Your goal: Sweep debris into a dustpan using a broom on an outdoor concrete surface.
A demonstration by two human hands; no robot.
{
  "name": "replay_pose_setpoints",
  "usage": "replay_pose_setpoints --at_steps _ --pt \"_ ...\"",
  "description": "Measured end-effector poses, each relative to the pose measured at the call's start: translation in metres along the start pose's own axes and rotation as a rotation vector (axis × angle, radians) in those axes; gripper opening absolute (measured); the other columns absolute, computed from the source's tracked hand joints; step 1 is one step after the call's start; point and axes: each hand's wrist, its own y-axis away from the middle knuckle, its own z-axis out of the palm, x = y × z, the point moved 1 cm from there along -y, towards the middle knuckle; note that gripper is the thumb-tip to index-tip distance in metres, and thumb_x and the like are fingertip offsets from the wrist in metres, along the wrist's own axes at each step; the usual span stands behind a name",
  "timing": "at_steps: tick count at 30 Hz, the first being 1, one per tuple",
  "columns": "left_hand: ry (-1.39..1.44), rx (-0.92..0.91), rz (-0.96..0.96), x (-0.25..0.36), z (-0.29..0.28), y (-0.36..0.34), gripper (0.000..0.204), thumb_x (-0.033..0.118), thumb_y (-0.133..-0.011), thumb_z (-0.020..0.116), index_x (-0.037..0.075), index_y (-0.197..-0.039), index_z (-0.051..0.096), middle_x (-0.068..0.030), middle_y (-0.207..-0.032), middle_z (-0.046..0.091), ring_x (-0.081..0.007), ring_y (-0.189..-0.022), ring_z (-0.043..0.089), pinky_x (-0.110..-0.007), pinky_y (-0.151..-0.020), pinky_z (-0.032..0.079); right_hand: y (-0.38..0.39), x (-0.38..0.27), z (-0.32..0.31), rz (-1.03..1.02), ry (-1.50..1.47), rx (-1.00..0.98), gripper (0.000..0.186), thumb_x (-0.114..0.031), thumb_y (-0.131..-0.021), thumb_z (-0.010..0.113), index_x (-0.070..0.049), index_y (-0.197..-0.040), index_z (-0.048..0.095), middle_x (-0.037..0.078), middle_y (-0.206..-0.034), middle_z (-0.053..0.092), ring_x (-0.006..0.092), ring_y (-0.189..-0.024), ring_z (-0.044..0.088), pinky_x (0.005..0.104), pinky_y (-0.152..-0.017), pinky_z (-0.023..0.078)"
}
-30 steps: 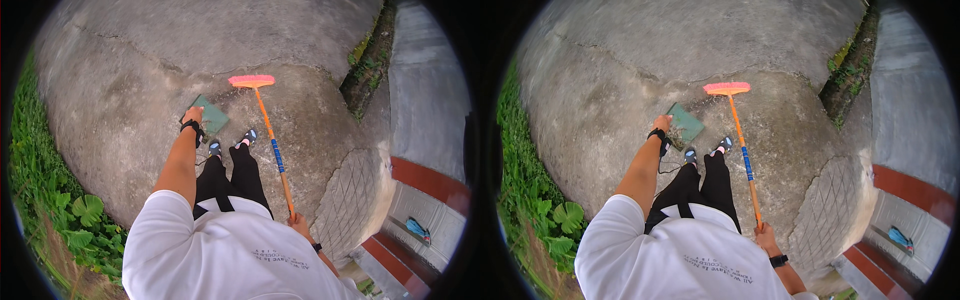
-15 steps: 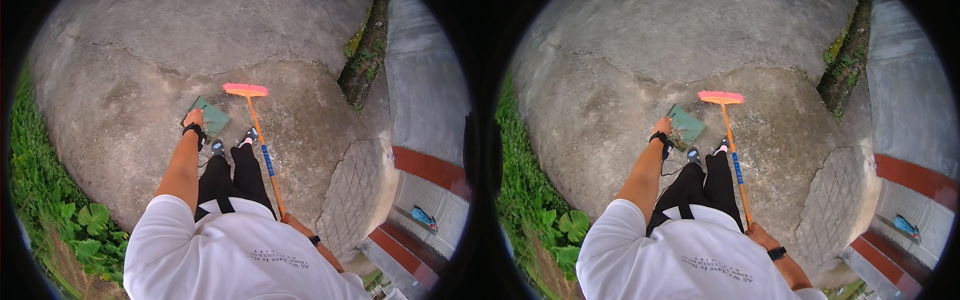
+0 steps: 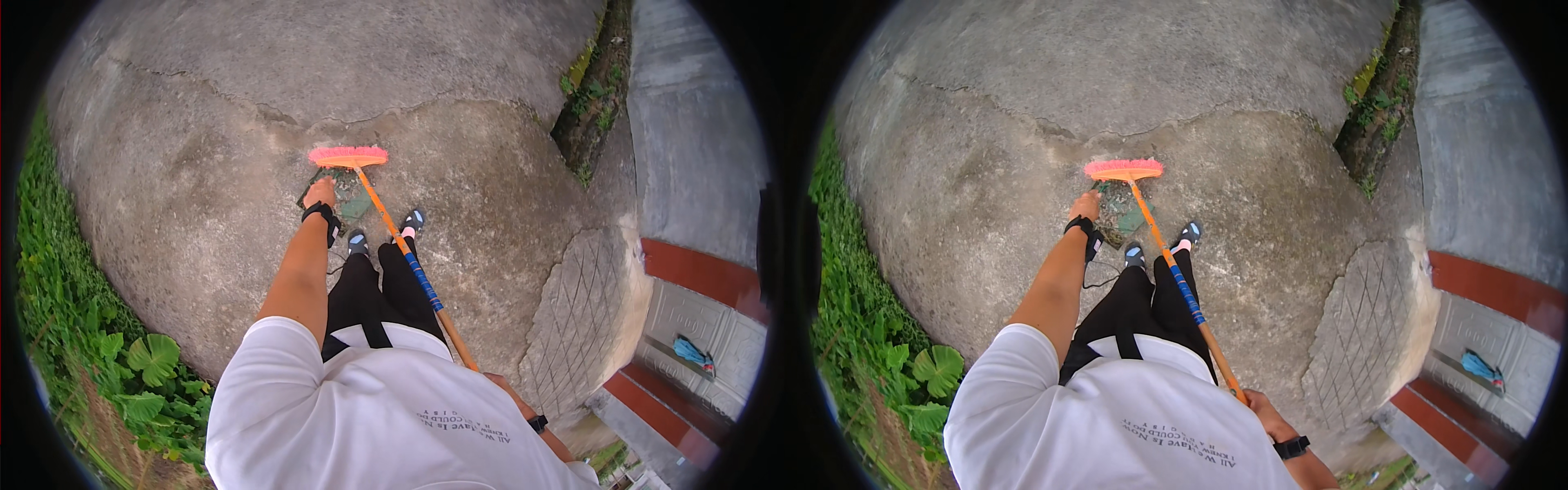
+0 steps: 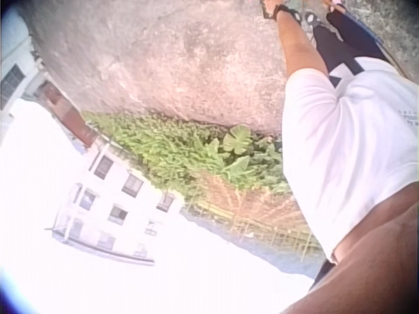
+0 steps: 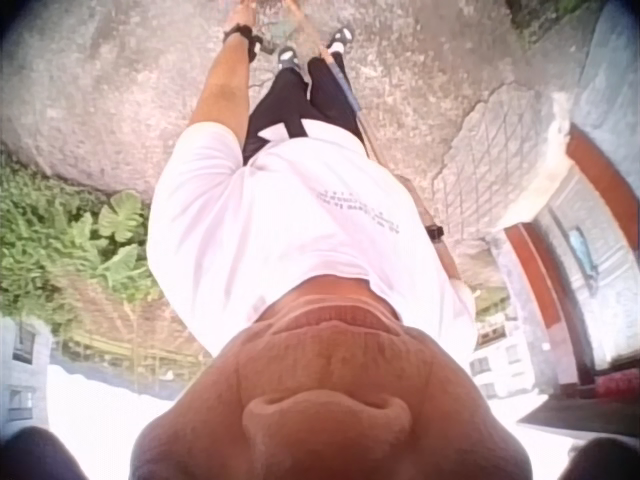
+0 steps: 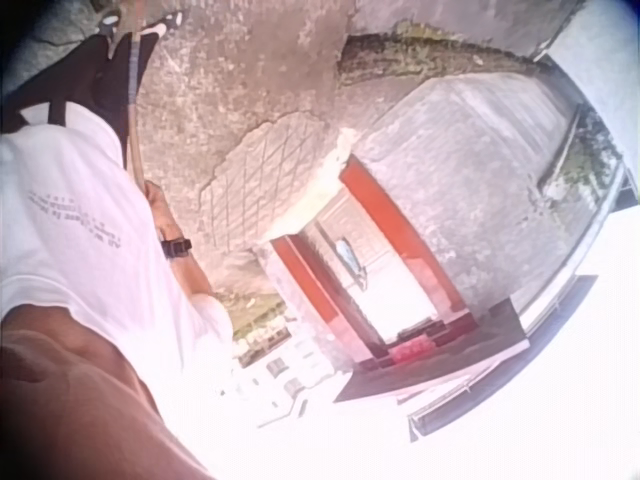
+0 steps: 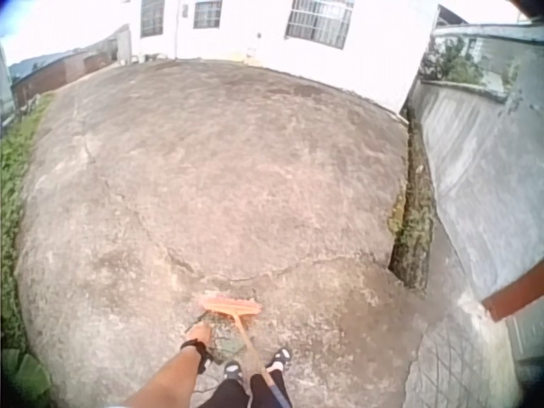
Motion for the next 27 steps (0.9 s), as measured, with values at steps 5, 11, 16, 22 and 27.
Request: replay_pose_setpoints --at_steps 5,11,16,22,27 --pt "-0.056 -0.030 -0.060 -0.004 0.000 -0.002 0.026 0.030 -0.081 0.034 0.018 -0.100 0.049 -0.0078 -0.098 0.052 -0.0250 -0.091 0.050 -0.038 -0.073 0.041 -0.061 -0.017 -0.024 -0.139 0.012 0.111 0.011 -0.010 -0.073 0.048 -0.003 -0.067 0.042 0.003 -0.050 0.044 0.0117 -0.033 0.039 0.0237 -0.029 0.030" --pt "-0.019 -0.021 -0.019 0.001 0.002 0.002 0.025 0.028 -0.082 0.034 0.017 -0.098 0.050 -0.0085 -0.096 0.053 -0.0261 -0.090 0.050 -0.038 -0.071 0.041 -0.110 -0.053 -0.045 -0.085 0.257 0.251 0.006 -0.005 -0.071 0.042 0.000 -0.073 0.041 0.005 -0.053 0.045 0.0113 -0.035 0.039 0.0236 -0.029 0.032" --pt "-0.032 -0.026 -0.010 0.002 -0.003 0.001 0.025 0.029 -0.081 0.036 0.016 -0.097 0.050 -0.0088 -0.096 0.053 -0.0257 -0.090 0.050 -0.039 -0.071 0.042 -0.109 -0.006 -0.027 -0.104 0.543 0.095 0.012 -0.007 -0.069 0.046 0.004 -0.068 0.045 0.010 -0.054 0.047 0.0177 -0.043 0.048 0.0285 -0.037 0.037" --pt "0.047 -0.027 -0.011 -0.007 0.003 -0.006 0.028 0.029 -0.080 0.037 0.015 -0.101 0.049 -0.0115 -0.099 0.051 -0.0278 -0.093 0.048 -0.038 -0.075 0.040 -0.017 0.006 0.005 -0.136 0.260 0.105 0.016 -0.012 -0.070 0.050 0.003 -0.075 0.047 0.012 -0.058 0.048 0.0163 -0.054 0.048 0.0306 -0.049 0.040" --pt "0.010 -0.014 -0.007 -0.005 0.007 -0.009 0.026 0.030 -0.080 0.037 0.017 -0.098 0.050 -0.0087 -0.099 0.052 -0.0247 -0.091 0.050 -0.038 -0.072 0.041 -0.033 0.038 0.000 0.163 -0.618 0.084 0.018 -0.014 -0.071 0.051 0.002 -0.078 0.046 0.012 -0.061 0.049 0.0154 -0.057 0.046 0.0304 -0.052 0.040"
